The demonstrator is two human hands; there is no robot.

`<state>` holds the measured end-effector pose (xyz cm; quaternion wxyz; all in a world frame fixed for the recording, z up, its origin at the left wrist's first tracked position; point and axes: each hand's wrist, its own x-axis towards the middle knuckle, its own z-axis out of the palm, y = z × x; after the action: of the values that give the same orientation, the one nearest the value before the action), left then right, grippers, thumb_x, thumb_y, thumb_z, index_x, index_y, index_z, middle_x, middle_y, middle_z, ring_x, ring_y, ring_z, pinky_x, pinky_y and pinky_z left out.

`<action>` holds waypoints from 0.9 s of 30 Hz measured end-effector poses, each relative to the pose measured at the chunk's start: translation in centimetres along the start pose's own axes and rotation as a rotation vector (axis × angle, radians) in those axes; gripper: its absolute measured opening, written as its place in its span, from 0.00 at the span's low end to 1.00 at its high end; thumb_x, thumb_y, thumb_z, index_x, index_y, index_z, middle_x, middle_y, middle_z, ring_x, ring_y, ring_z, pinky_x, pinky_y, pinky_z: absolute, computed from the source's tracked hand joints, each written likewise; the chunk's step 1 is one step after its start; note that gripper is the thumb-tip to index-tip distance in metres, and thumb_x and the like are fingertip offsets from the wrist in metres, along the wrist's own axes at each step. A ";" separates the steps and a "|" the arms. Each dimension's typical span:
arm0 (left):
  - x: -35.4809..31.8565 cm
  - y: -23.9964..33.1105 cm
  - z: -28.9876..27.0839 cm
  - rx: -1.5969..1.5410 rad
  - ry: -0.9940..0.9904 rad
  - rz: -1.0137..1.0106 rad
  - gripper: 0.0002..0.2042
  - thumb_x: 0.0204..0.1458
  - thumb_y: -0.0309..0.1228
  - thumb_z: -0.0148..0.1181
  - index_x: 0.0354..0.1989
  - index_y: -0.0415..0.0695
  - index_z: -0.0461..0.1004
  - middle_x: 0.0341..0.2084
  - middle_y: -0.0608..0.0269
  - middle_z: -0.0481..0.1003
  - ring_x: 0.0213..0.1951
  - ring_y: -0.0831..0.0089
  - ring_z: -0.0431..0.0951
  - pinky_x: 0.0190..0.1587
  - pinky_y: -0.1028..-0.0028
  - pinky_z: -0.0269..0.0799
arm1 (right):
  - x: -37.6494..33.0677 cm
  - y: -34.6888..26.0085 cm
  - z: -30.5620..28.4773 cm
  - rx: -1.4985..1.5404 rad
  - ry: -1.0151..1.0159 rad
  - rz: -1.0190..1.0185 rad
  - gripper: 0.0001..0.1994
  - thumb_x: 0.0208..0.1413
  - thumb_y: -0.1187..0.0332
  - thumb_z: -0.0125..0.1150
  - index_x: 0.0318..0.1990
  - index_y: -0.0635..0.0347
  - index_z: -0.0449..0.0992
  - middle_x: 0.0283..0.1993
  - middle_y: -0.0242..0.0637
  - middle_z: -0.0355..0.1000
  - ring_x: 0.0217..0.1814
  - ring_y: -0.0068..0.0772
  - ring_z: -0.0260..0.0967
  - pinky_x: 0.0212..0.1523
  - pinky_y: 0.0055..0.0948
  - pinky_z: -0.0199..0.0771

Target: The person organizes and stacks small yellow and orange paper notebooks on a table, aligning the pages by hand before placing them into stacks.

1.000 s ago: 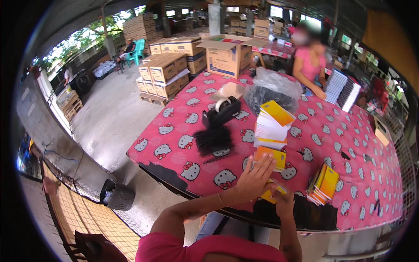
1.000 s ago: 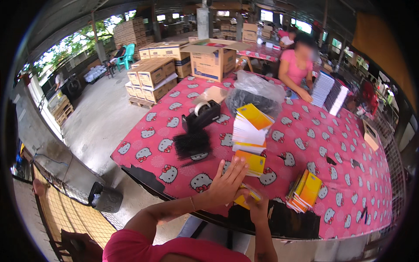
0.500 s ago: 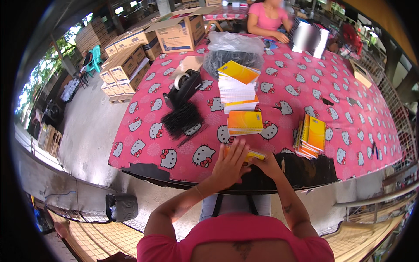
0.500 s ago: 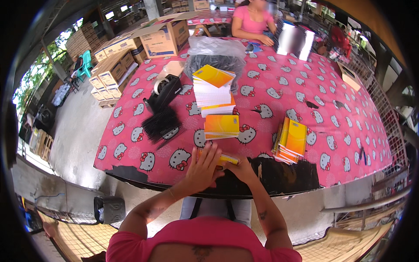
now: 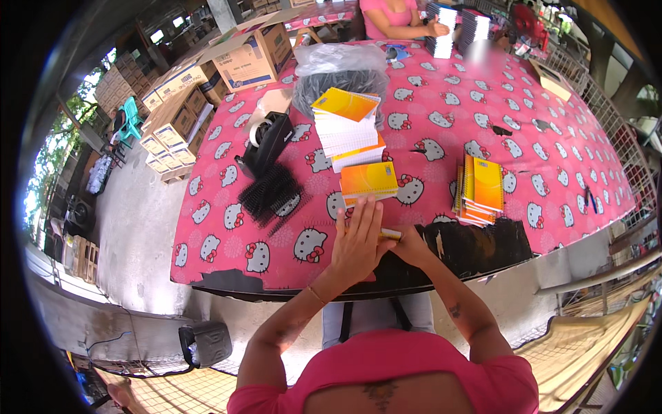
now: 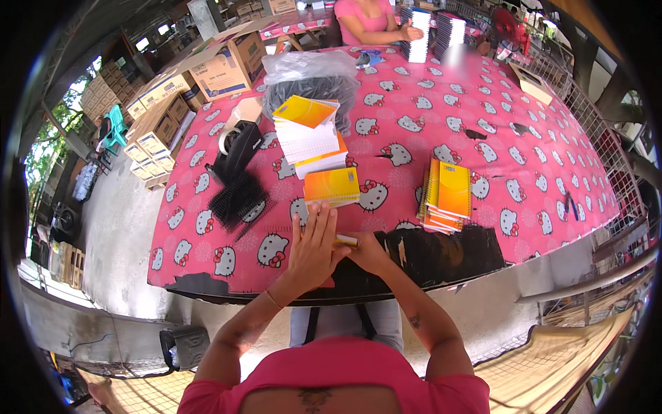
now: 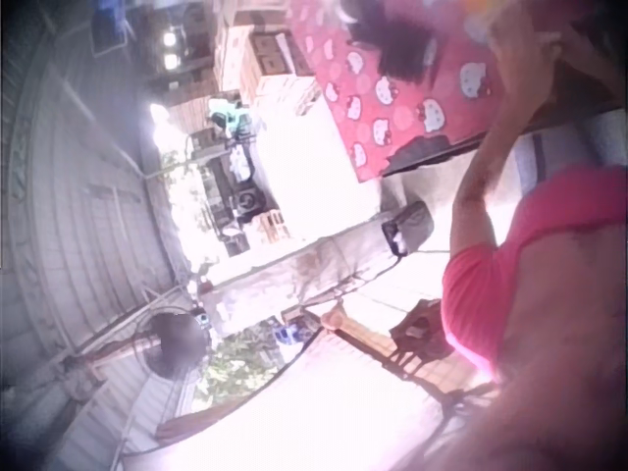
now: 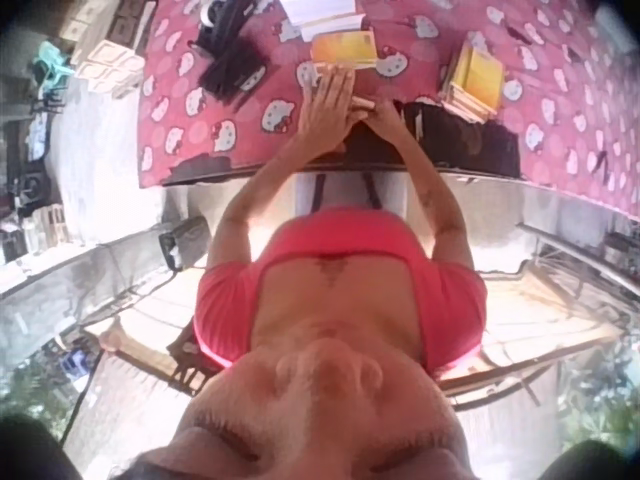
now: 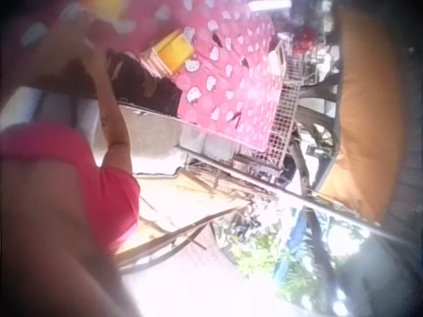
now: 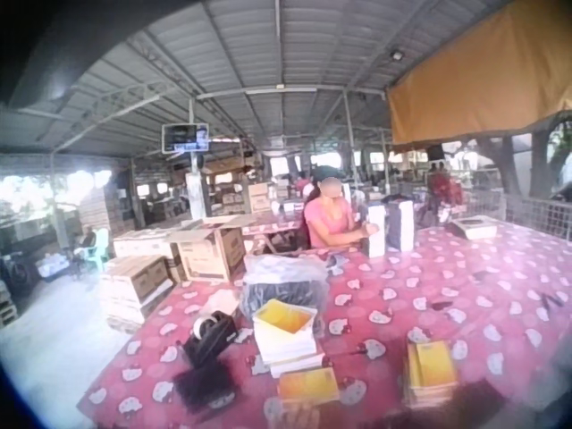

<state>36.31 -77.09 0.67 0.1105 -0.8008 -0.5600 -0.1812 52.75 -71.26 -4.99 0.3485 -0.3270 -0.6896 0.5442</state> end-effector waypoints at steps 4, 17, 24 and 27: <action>-3.8 1.8 2.1 -0.092 -0.032 0.077 0.40 0.57 0.56 0.51 0.69 0.35 0.56 0.69 0.46 0.55 0.72 0.55 0.52 0.69 0.45 0.44 | -0.2 0.1 -0.1 -0.130 0.078 -0.113 0.11 0.58 0.72 0.61 0.46 0.66 0.78 0.37 0.44 0.80 0.39 0.31 0.78 0.43 0.32 0.75; -2.5 1.5 0.4 -0.204 -0.036 0.125 0.34 0.59 0.47 0.54 0.67 0.34 0.58 0.69 0.45 0.55 0.73 0.53 0.50 0.70 0.43 0.39 | 0.1 0.7 -0.2 -0.104 -0.009 -0.136 0.11 0.56 0.78 0.59 0.46 0.68 0.76 0.36 0.46 0.80 0.39 0.32 0.80 0.40 0.32 0.77; 0.0 -0.3 0.9 -0.188 0.192 0.126 0.20 0.60 0.37 0.56 0.59 0.45 0.71 0.55 0.60 0.74 0.61 0.61 0.69 0.70 0.45 0.43 | -0.1 0.4 -0.4 -0.118 -0.054 -0.067 0.09 0.56 0.76 0.60 0.44 0.68 0.76 0.35 0.45 0.79 0.39 0.31 0.79 0.40 0.31 0.76; -0.1 -0.3 1.4 -0.284 0.234 0.096 0.15 0.57 0.34 0.59 0.53 0.48 0.77 0.47 0.65 0.79 0.56 0.66 0.75 0.70 0.46 0.44 | 0.2 0.5 -0.6 -0.074 -0.067 -0.063 0.09 0.56 0.76 0.60 0.43 0.68 0.76 0.35 0.45 0.79 0.40 0.33 0.80 0.41 0.31 0.76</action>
<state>36.20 -76.50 -0.69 0.0689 -0.8078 -0.4732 -0.3447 53.19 -70.71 -5.34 0.3301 -0.2994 -0.7303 0.5177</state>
